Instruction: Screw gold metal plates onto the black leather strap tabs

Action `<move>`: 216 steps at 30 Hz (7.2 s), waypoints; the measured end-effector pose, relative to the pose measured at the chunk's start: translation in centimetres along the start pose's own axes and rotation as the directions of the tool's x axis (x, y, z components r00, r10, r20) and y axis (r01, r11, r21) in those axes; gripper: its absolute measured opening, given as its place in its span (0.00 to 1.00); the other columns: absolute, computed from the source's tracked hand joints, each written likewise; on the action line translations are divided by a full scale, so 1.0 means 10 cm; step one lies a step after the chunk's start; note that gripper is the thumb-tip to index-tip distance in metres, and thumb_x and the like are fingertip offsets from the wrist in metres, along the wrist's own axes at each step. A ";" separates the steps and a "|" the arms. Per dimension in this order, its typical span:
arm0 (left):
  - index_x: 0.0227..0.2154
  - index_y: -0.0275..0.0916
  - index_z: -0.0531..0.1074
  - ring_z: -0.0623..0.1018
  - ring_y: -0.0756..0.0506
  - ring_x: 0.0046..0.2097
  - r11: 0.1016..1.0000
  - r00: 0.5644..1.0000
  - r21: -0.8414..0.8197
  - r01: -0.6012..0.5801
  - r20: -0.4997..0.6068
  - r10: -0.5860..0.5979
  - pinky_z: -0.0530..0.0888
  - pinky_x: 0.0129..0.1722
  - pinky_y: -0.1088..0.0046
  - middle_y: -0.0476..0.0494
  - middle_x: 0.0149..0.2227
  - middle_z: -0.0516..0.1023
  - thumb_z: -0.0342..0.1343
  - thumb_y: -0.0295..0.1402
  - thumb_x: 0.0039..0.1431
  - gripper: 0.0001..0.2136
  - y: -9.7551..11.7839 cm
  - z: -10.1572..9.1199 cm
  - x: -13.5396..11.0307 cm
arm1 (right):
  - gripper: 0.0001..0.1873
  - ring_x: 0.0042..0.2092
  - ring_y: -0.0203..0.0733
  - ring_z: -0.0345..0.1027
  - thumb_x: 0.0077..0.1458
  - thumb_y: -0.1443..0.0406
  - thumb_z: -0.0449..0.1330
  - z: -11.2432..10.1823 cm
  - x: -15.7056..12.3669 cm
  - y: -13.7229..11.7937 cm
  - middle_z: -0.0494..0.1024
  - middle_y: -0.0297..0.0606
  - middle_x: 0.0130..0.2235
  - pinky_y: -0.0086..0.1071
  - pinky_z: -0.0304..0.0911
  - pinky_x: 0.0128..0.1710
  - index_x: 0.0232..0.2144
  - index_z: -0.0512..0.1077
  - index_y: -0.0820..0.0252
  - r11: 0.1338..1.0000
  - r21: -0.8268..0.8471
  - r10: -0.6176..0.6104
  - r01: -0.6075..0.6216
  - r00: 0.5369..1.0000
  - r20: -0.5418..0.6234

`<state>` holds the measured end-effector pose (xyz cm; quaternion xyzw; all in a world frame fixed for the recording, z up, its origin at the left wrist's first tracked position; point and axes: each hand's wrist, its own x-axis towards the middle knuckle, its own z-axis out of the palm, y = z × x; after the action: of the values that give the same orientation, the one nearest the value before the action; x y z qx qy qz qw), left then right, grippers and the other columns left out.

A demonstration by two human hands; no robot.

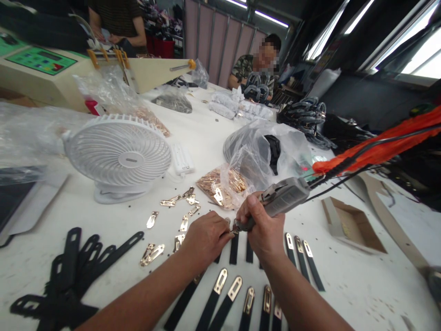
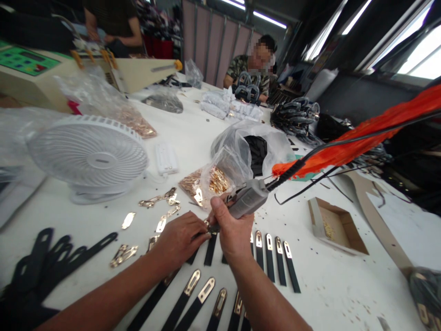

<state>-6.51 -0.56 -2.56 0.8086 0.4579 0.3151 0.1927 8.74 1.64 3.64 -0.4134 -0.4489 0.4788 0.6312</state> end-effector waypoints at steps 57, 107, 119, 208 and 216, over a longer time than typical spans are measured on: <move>0.29 0.40 0.77 0.78 0.44 0.40 0.988 0.989 0.077 -0.132 -0.057 0.136 0.76 0.42 0.65 0.46 0.32 0.81 0.60 0.27 0.69 0.11 -0.02 0.01 0.02 | 0.22 0.21 0.37 0.64 0.52 0.50 0.75 0.12 0.30 0.19 0.72 0.31 0.19 0.32 0.64 0.21 0.27 0.74 0.60 0.988 -0.151 -0.036 0.019 0.994 -0.108; 0.30 0.40 0.78 0.78 0.45 0.39 0.975 0.970 0.082 -0.208 -0.109 0.216 0.77 0.42 0.68 0.45 0.31 0.80 0.53 0.27 0.74 0.15 -0.03 0.08 0.02 | 0.21 0.21 0.36 0.62 0.56 0.53 0.71 0.03 0.37 0.30 0.70 0.29 0.19 0.31 0.62 0.22 0.22 0.67 0.56 0.983 -0.178 -0.022 0.032 0.998 0.053; 0.38 0.39 0.77 0.79 0.40 0.42 0.980 0.985 0.190 0.058 -0.172 -0.025 0.78 0.45 0.61 0.42 0.38 0.77 0.63 0.35 0.68 0.05 0.02 0.12 0.03 | 0.23 0.21 0.36 0.64 0.54 0.49 0.74 -0.05 0.39 0.25 0.73 0.32 0.20 0.31 0.62 0.23 0.25 0.72 0.58 0.998 -0.066 0.016 -0.007 0.992 0.129; 0.46 0.44 0.84 0.85 0.40 0.42 0.754 0.835 0.417 0.508 -0.026 -0.549 0.76 0.38 0.65 0.42 0.45 0.83 0.54 0.36 0.73 0.12 0.51 0.13 0.06 | 0.17 0.21 0.37 0.63 0.54 0.57 0.68 0.05 0.44 0.28 0.69 0.30 0.18 0.31 0.62 0.23 0.21 0.67 0.55 0.976 -0.215 0.050 0.024 0.942 0.331; 0.44 0.42 0.84 0.85 0.40 0.41 0.737 0.822 0.434 0.518 -0.014 -0.570 0.74 0.38 0.64 0.41 0.45 0.81 0.52 0.36 0.74 0.14 0.54 0.12 0.08 | 0.17 0.18 0.35 0.61 0.53 0.57 0.67 0.08 0.44 0.24 0.69 0.29 0.17 0.30 0.60 0.20 0.21 0.67 0.56 0.978 -0.203 0.104 -0.040 0.944 0.314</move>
<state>-1.98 -2.65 0.08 0.6783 0.7184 0.0900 0.1251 8.05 6.46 2.25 -0.4051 -0.5752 0.5167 0.4879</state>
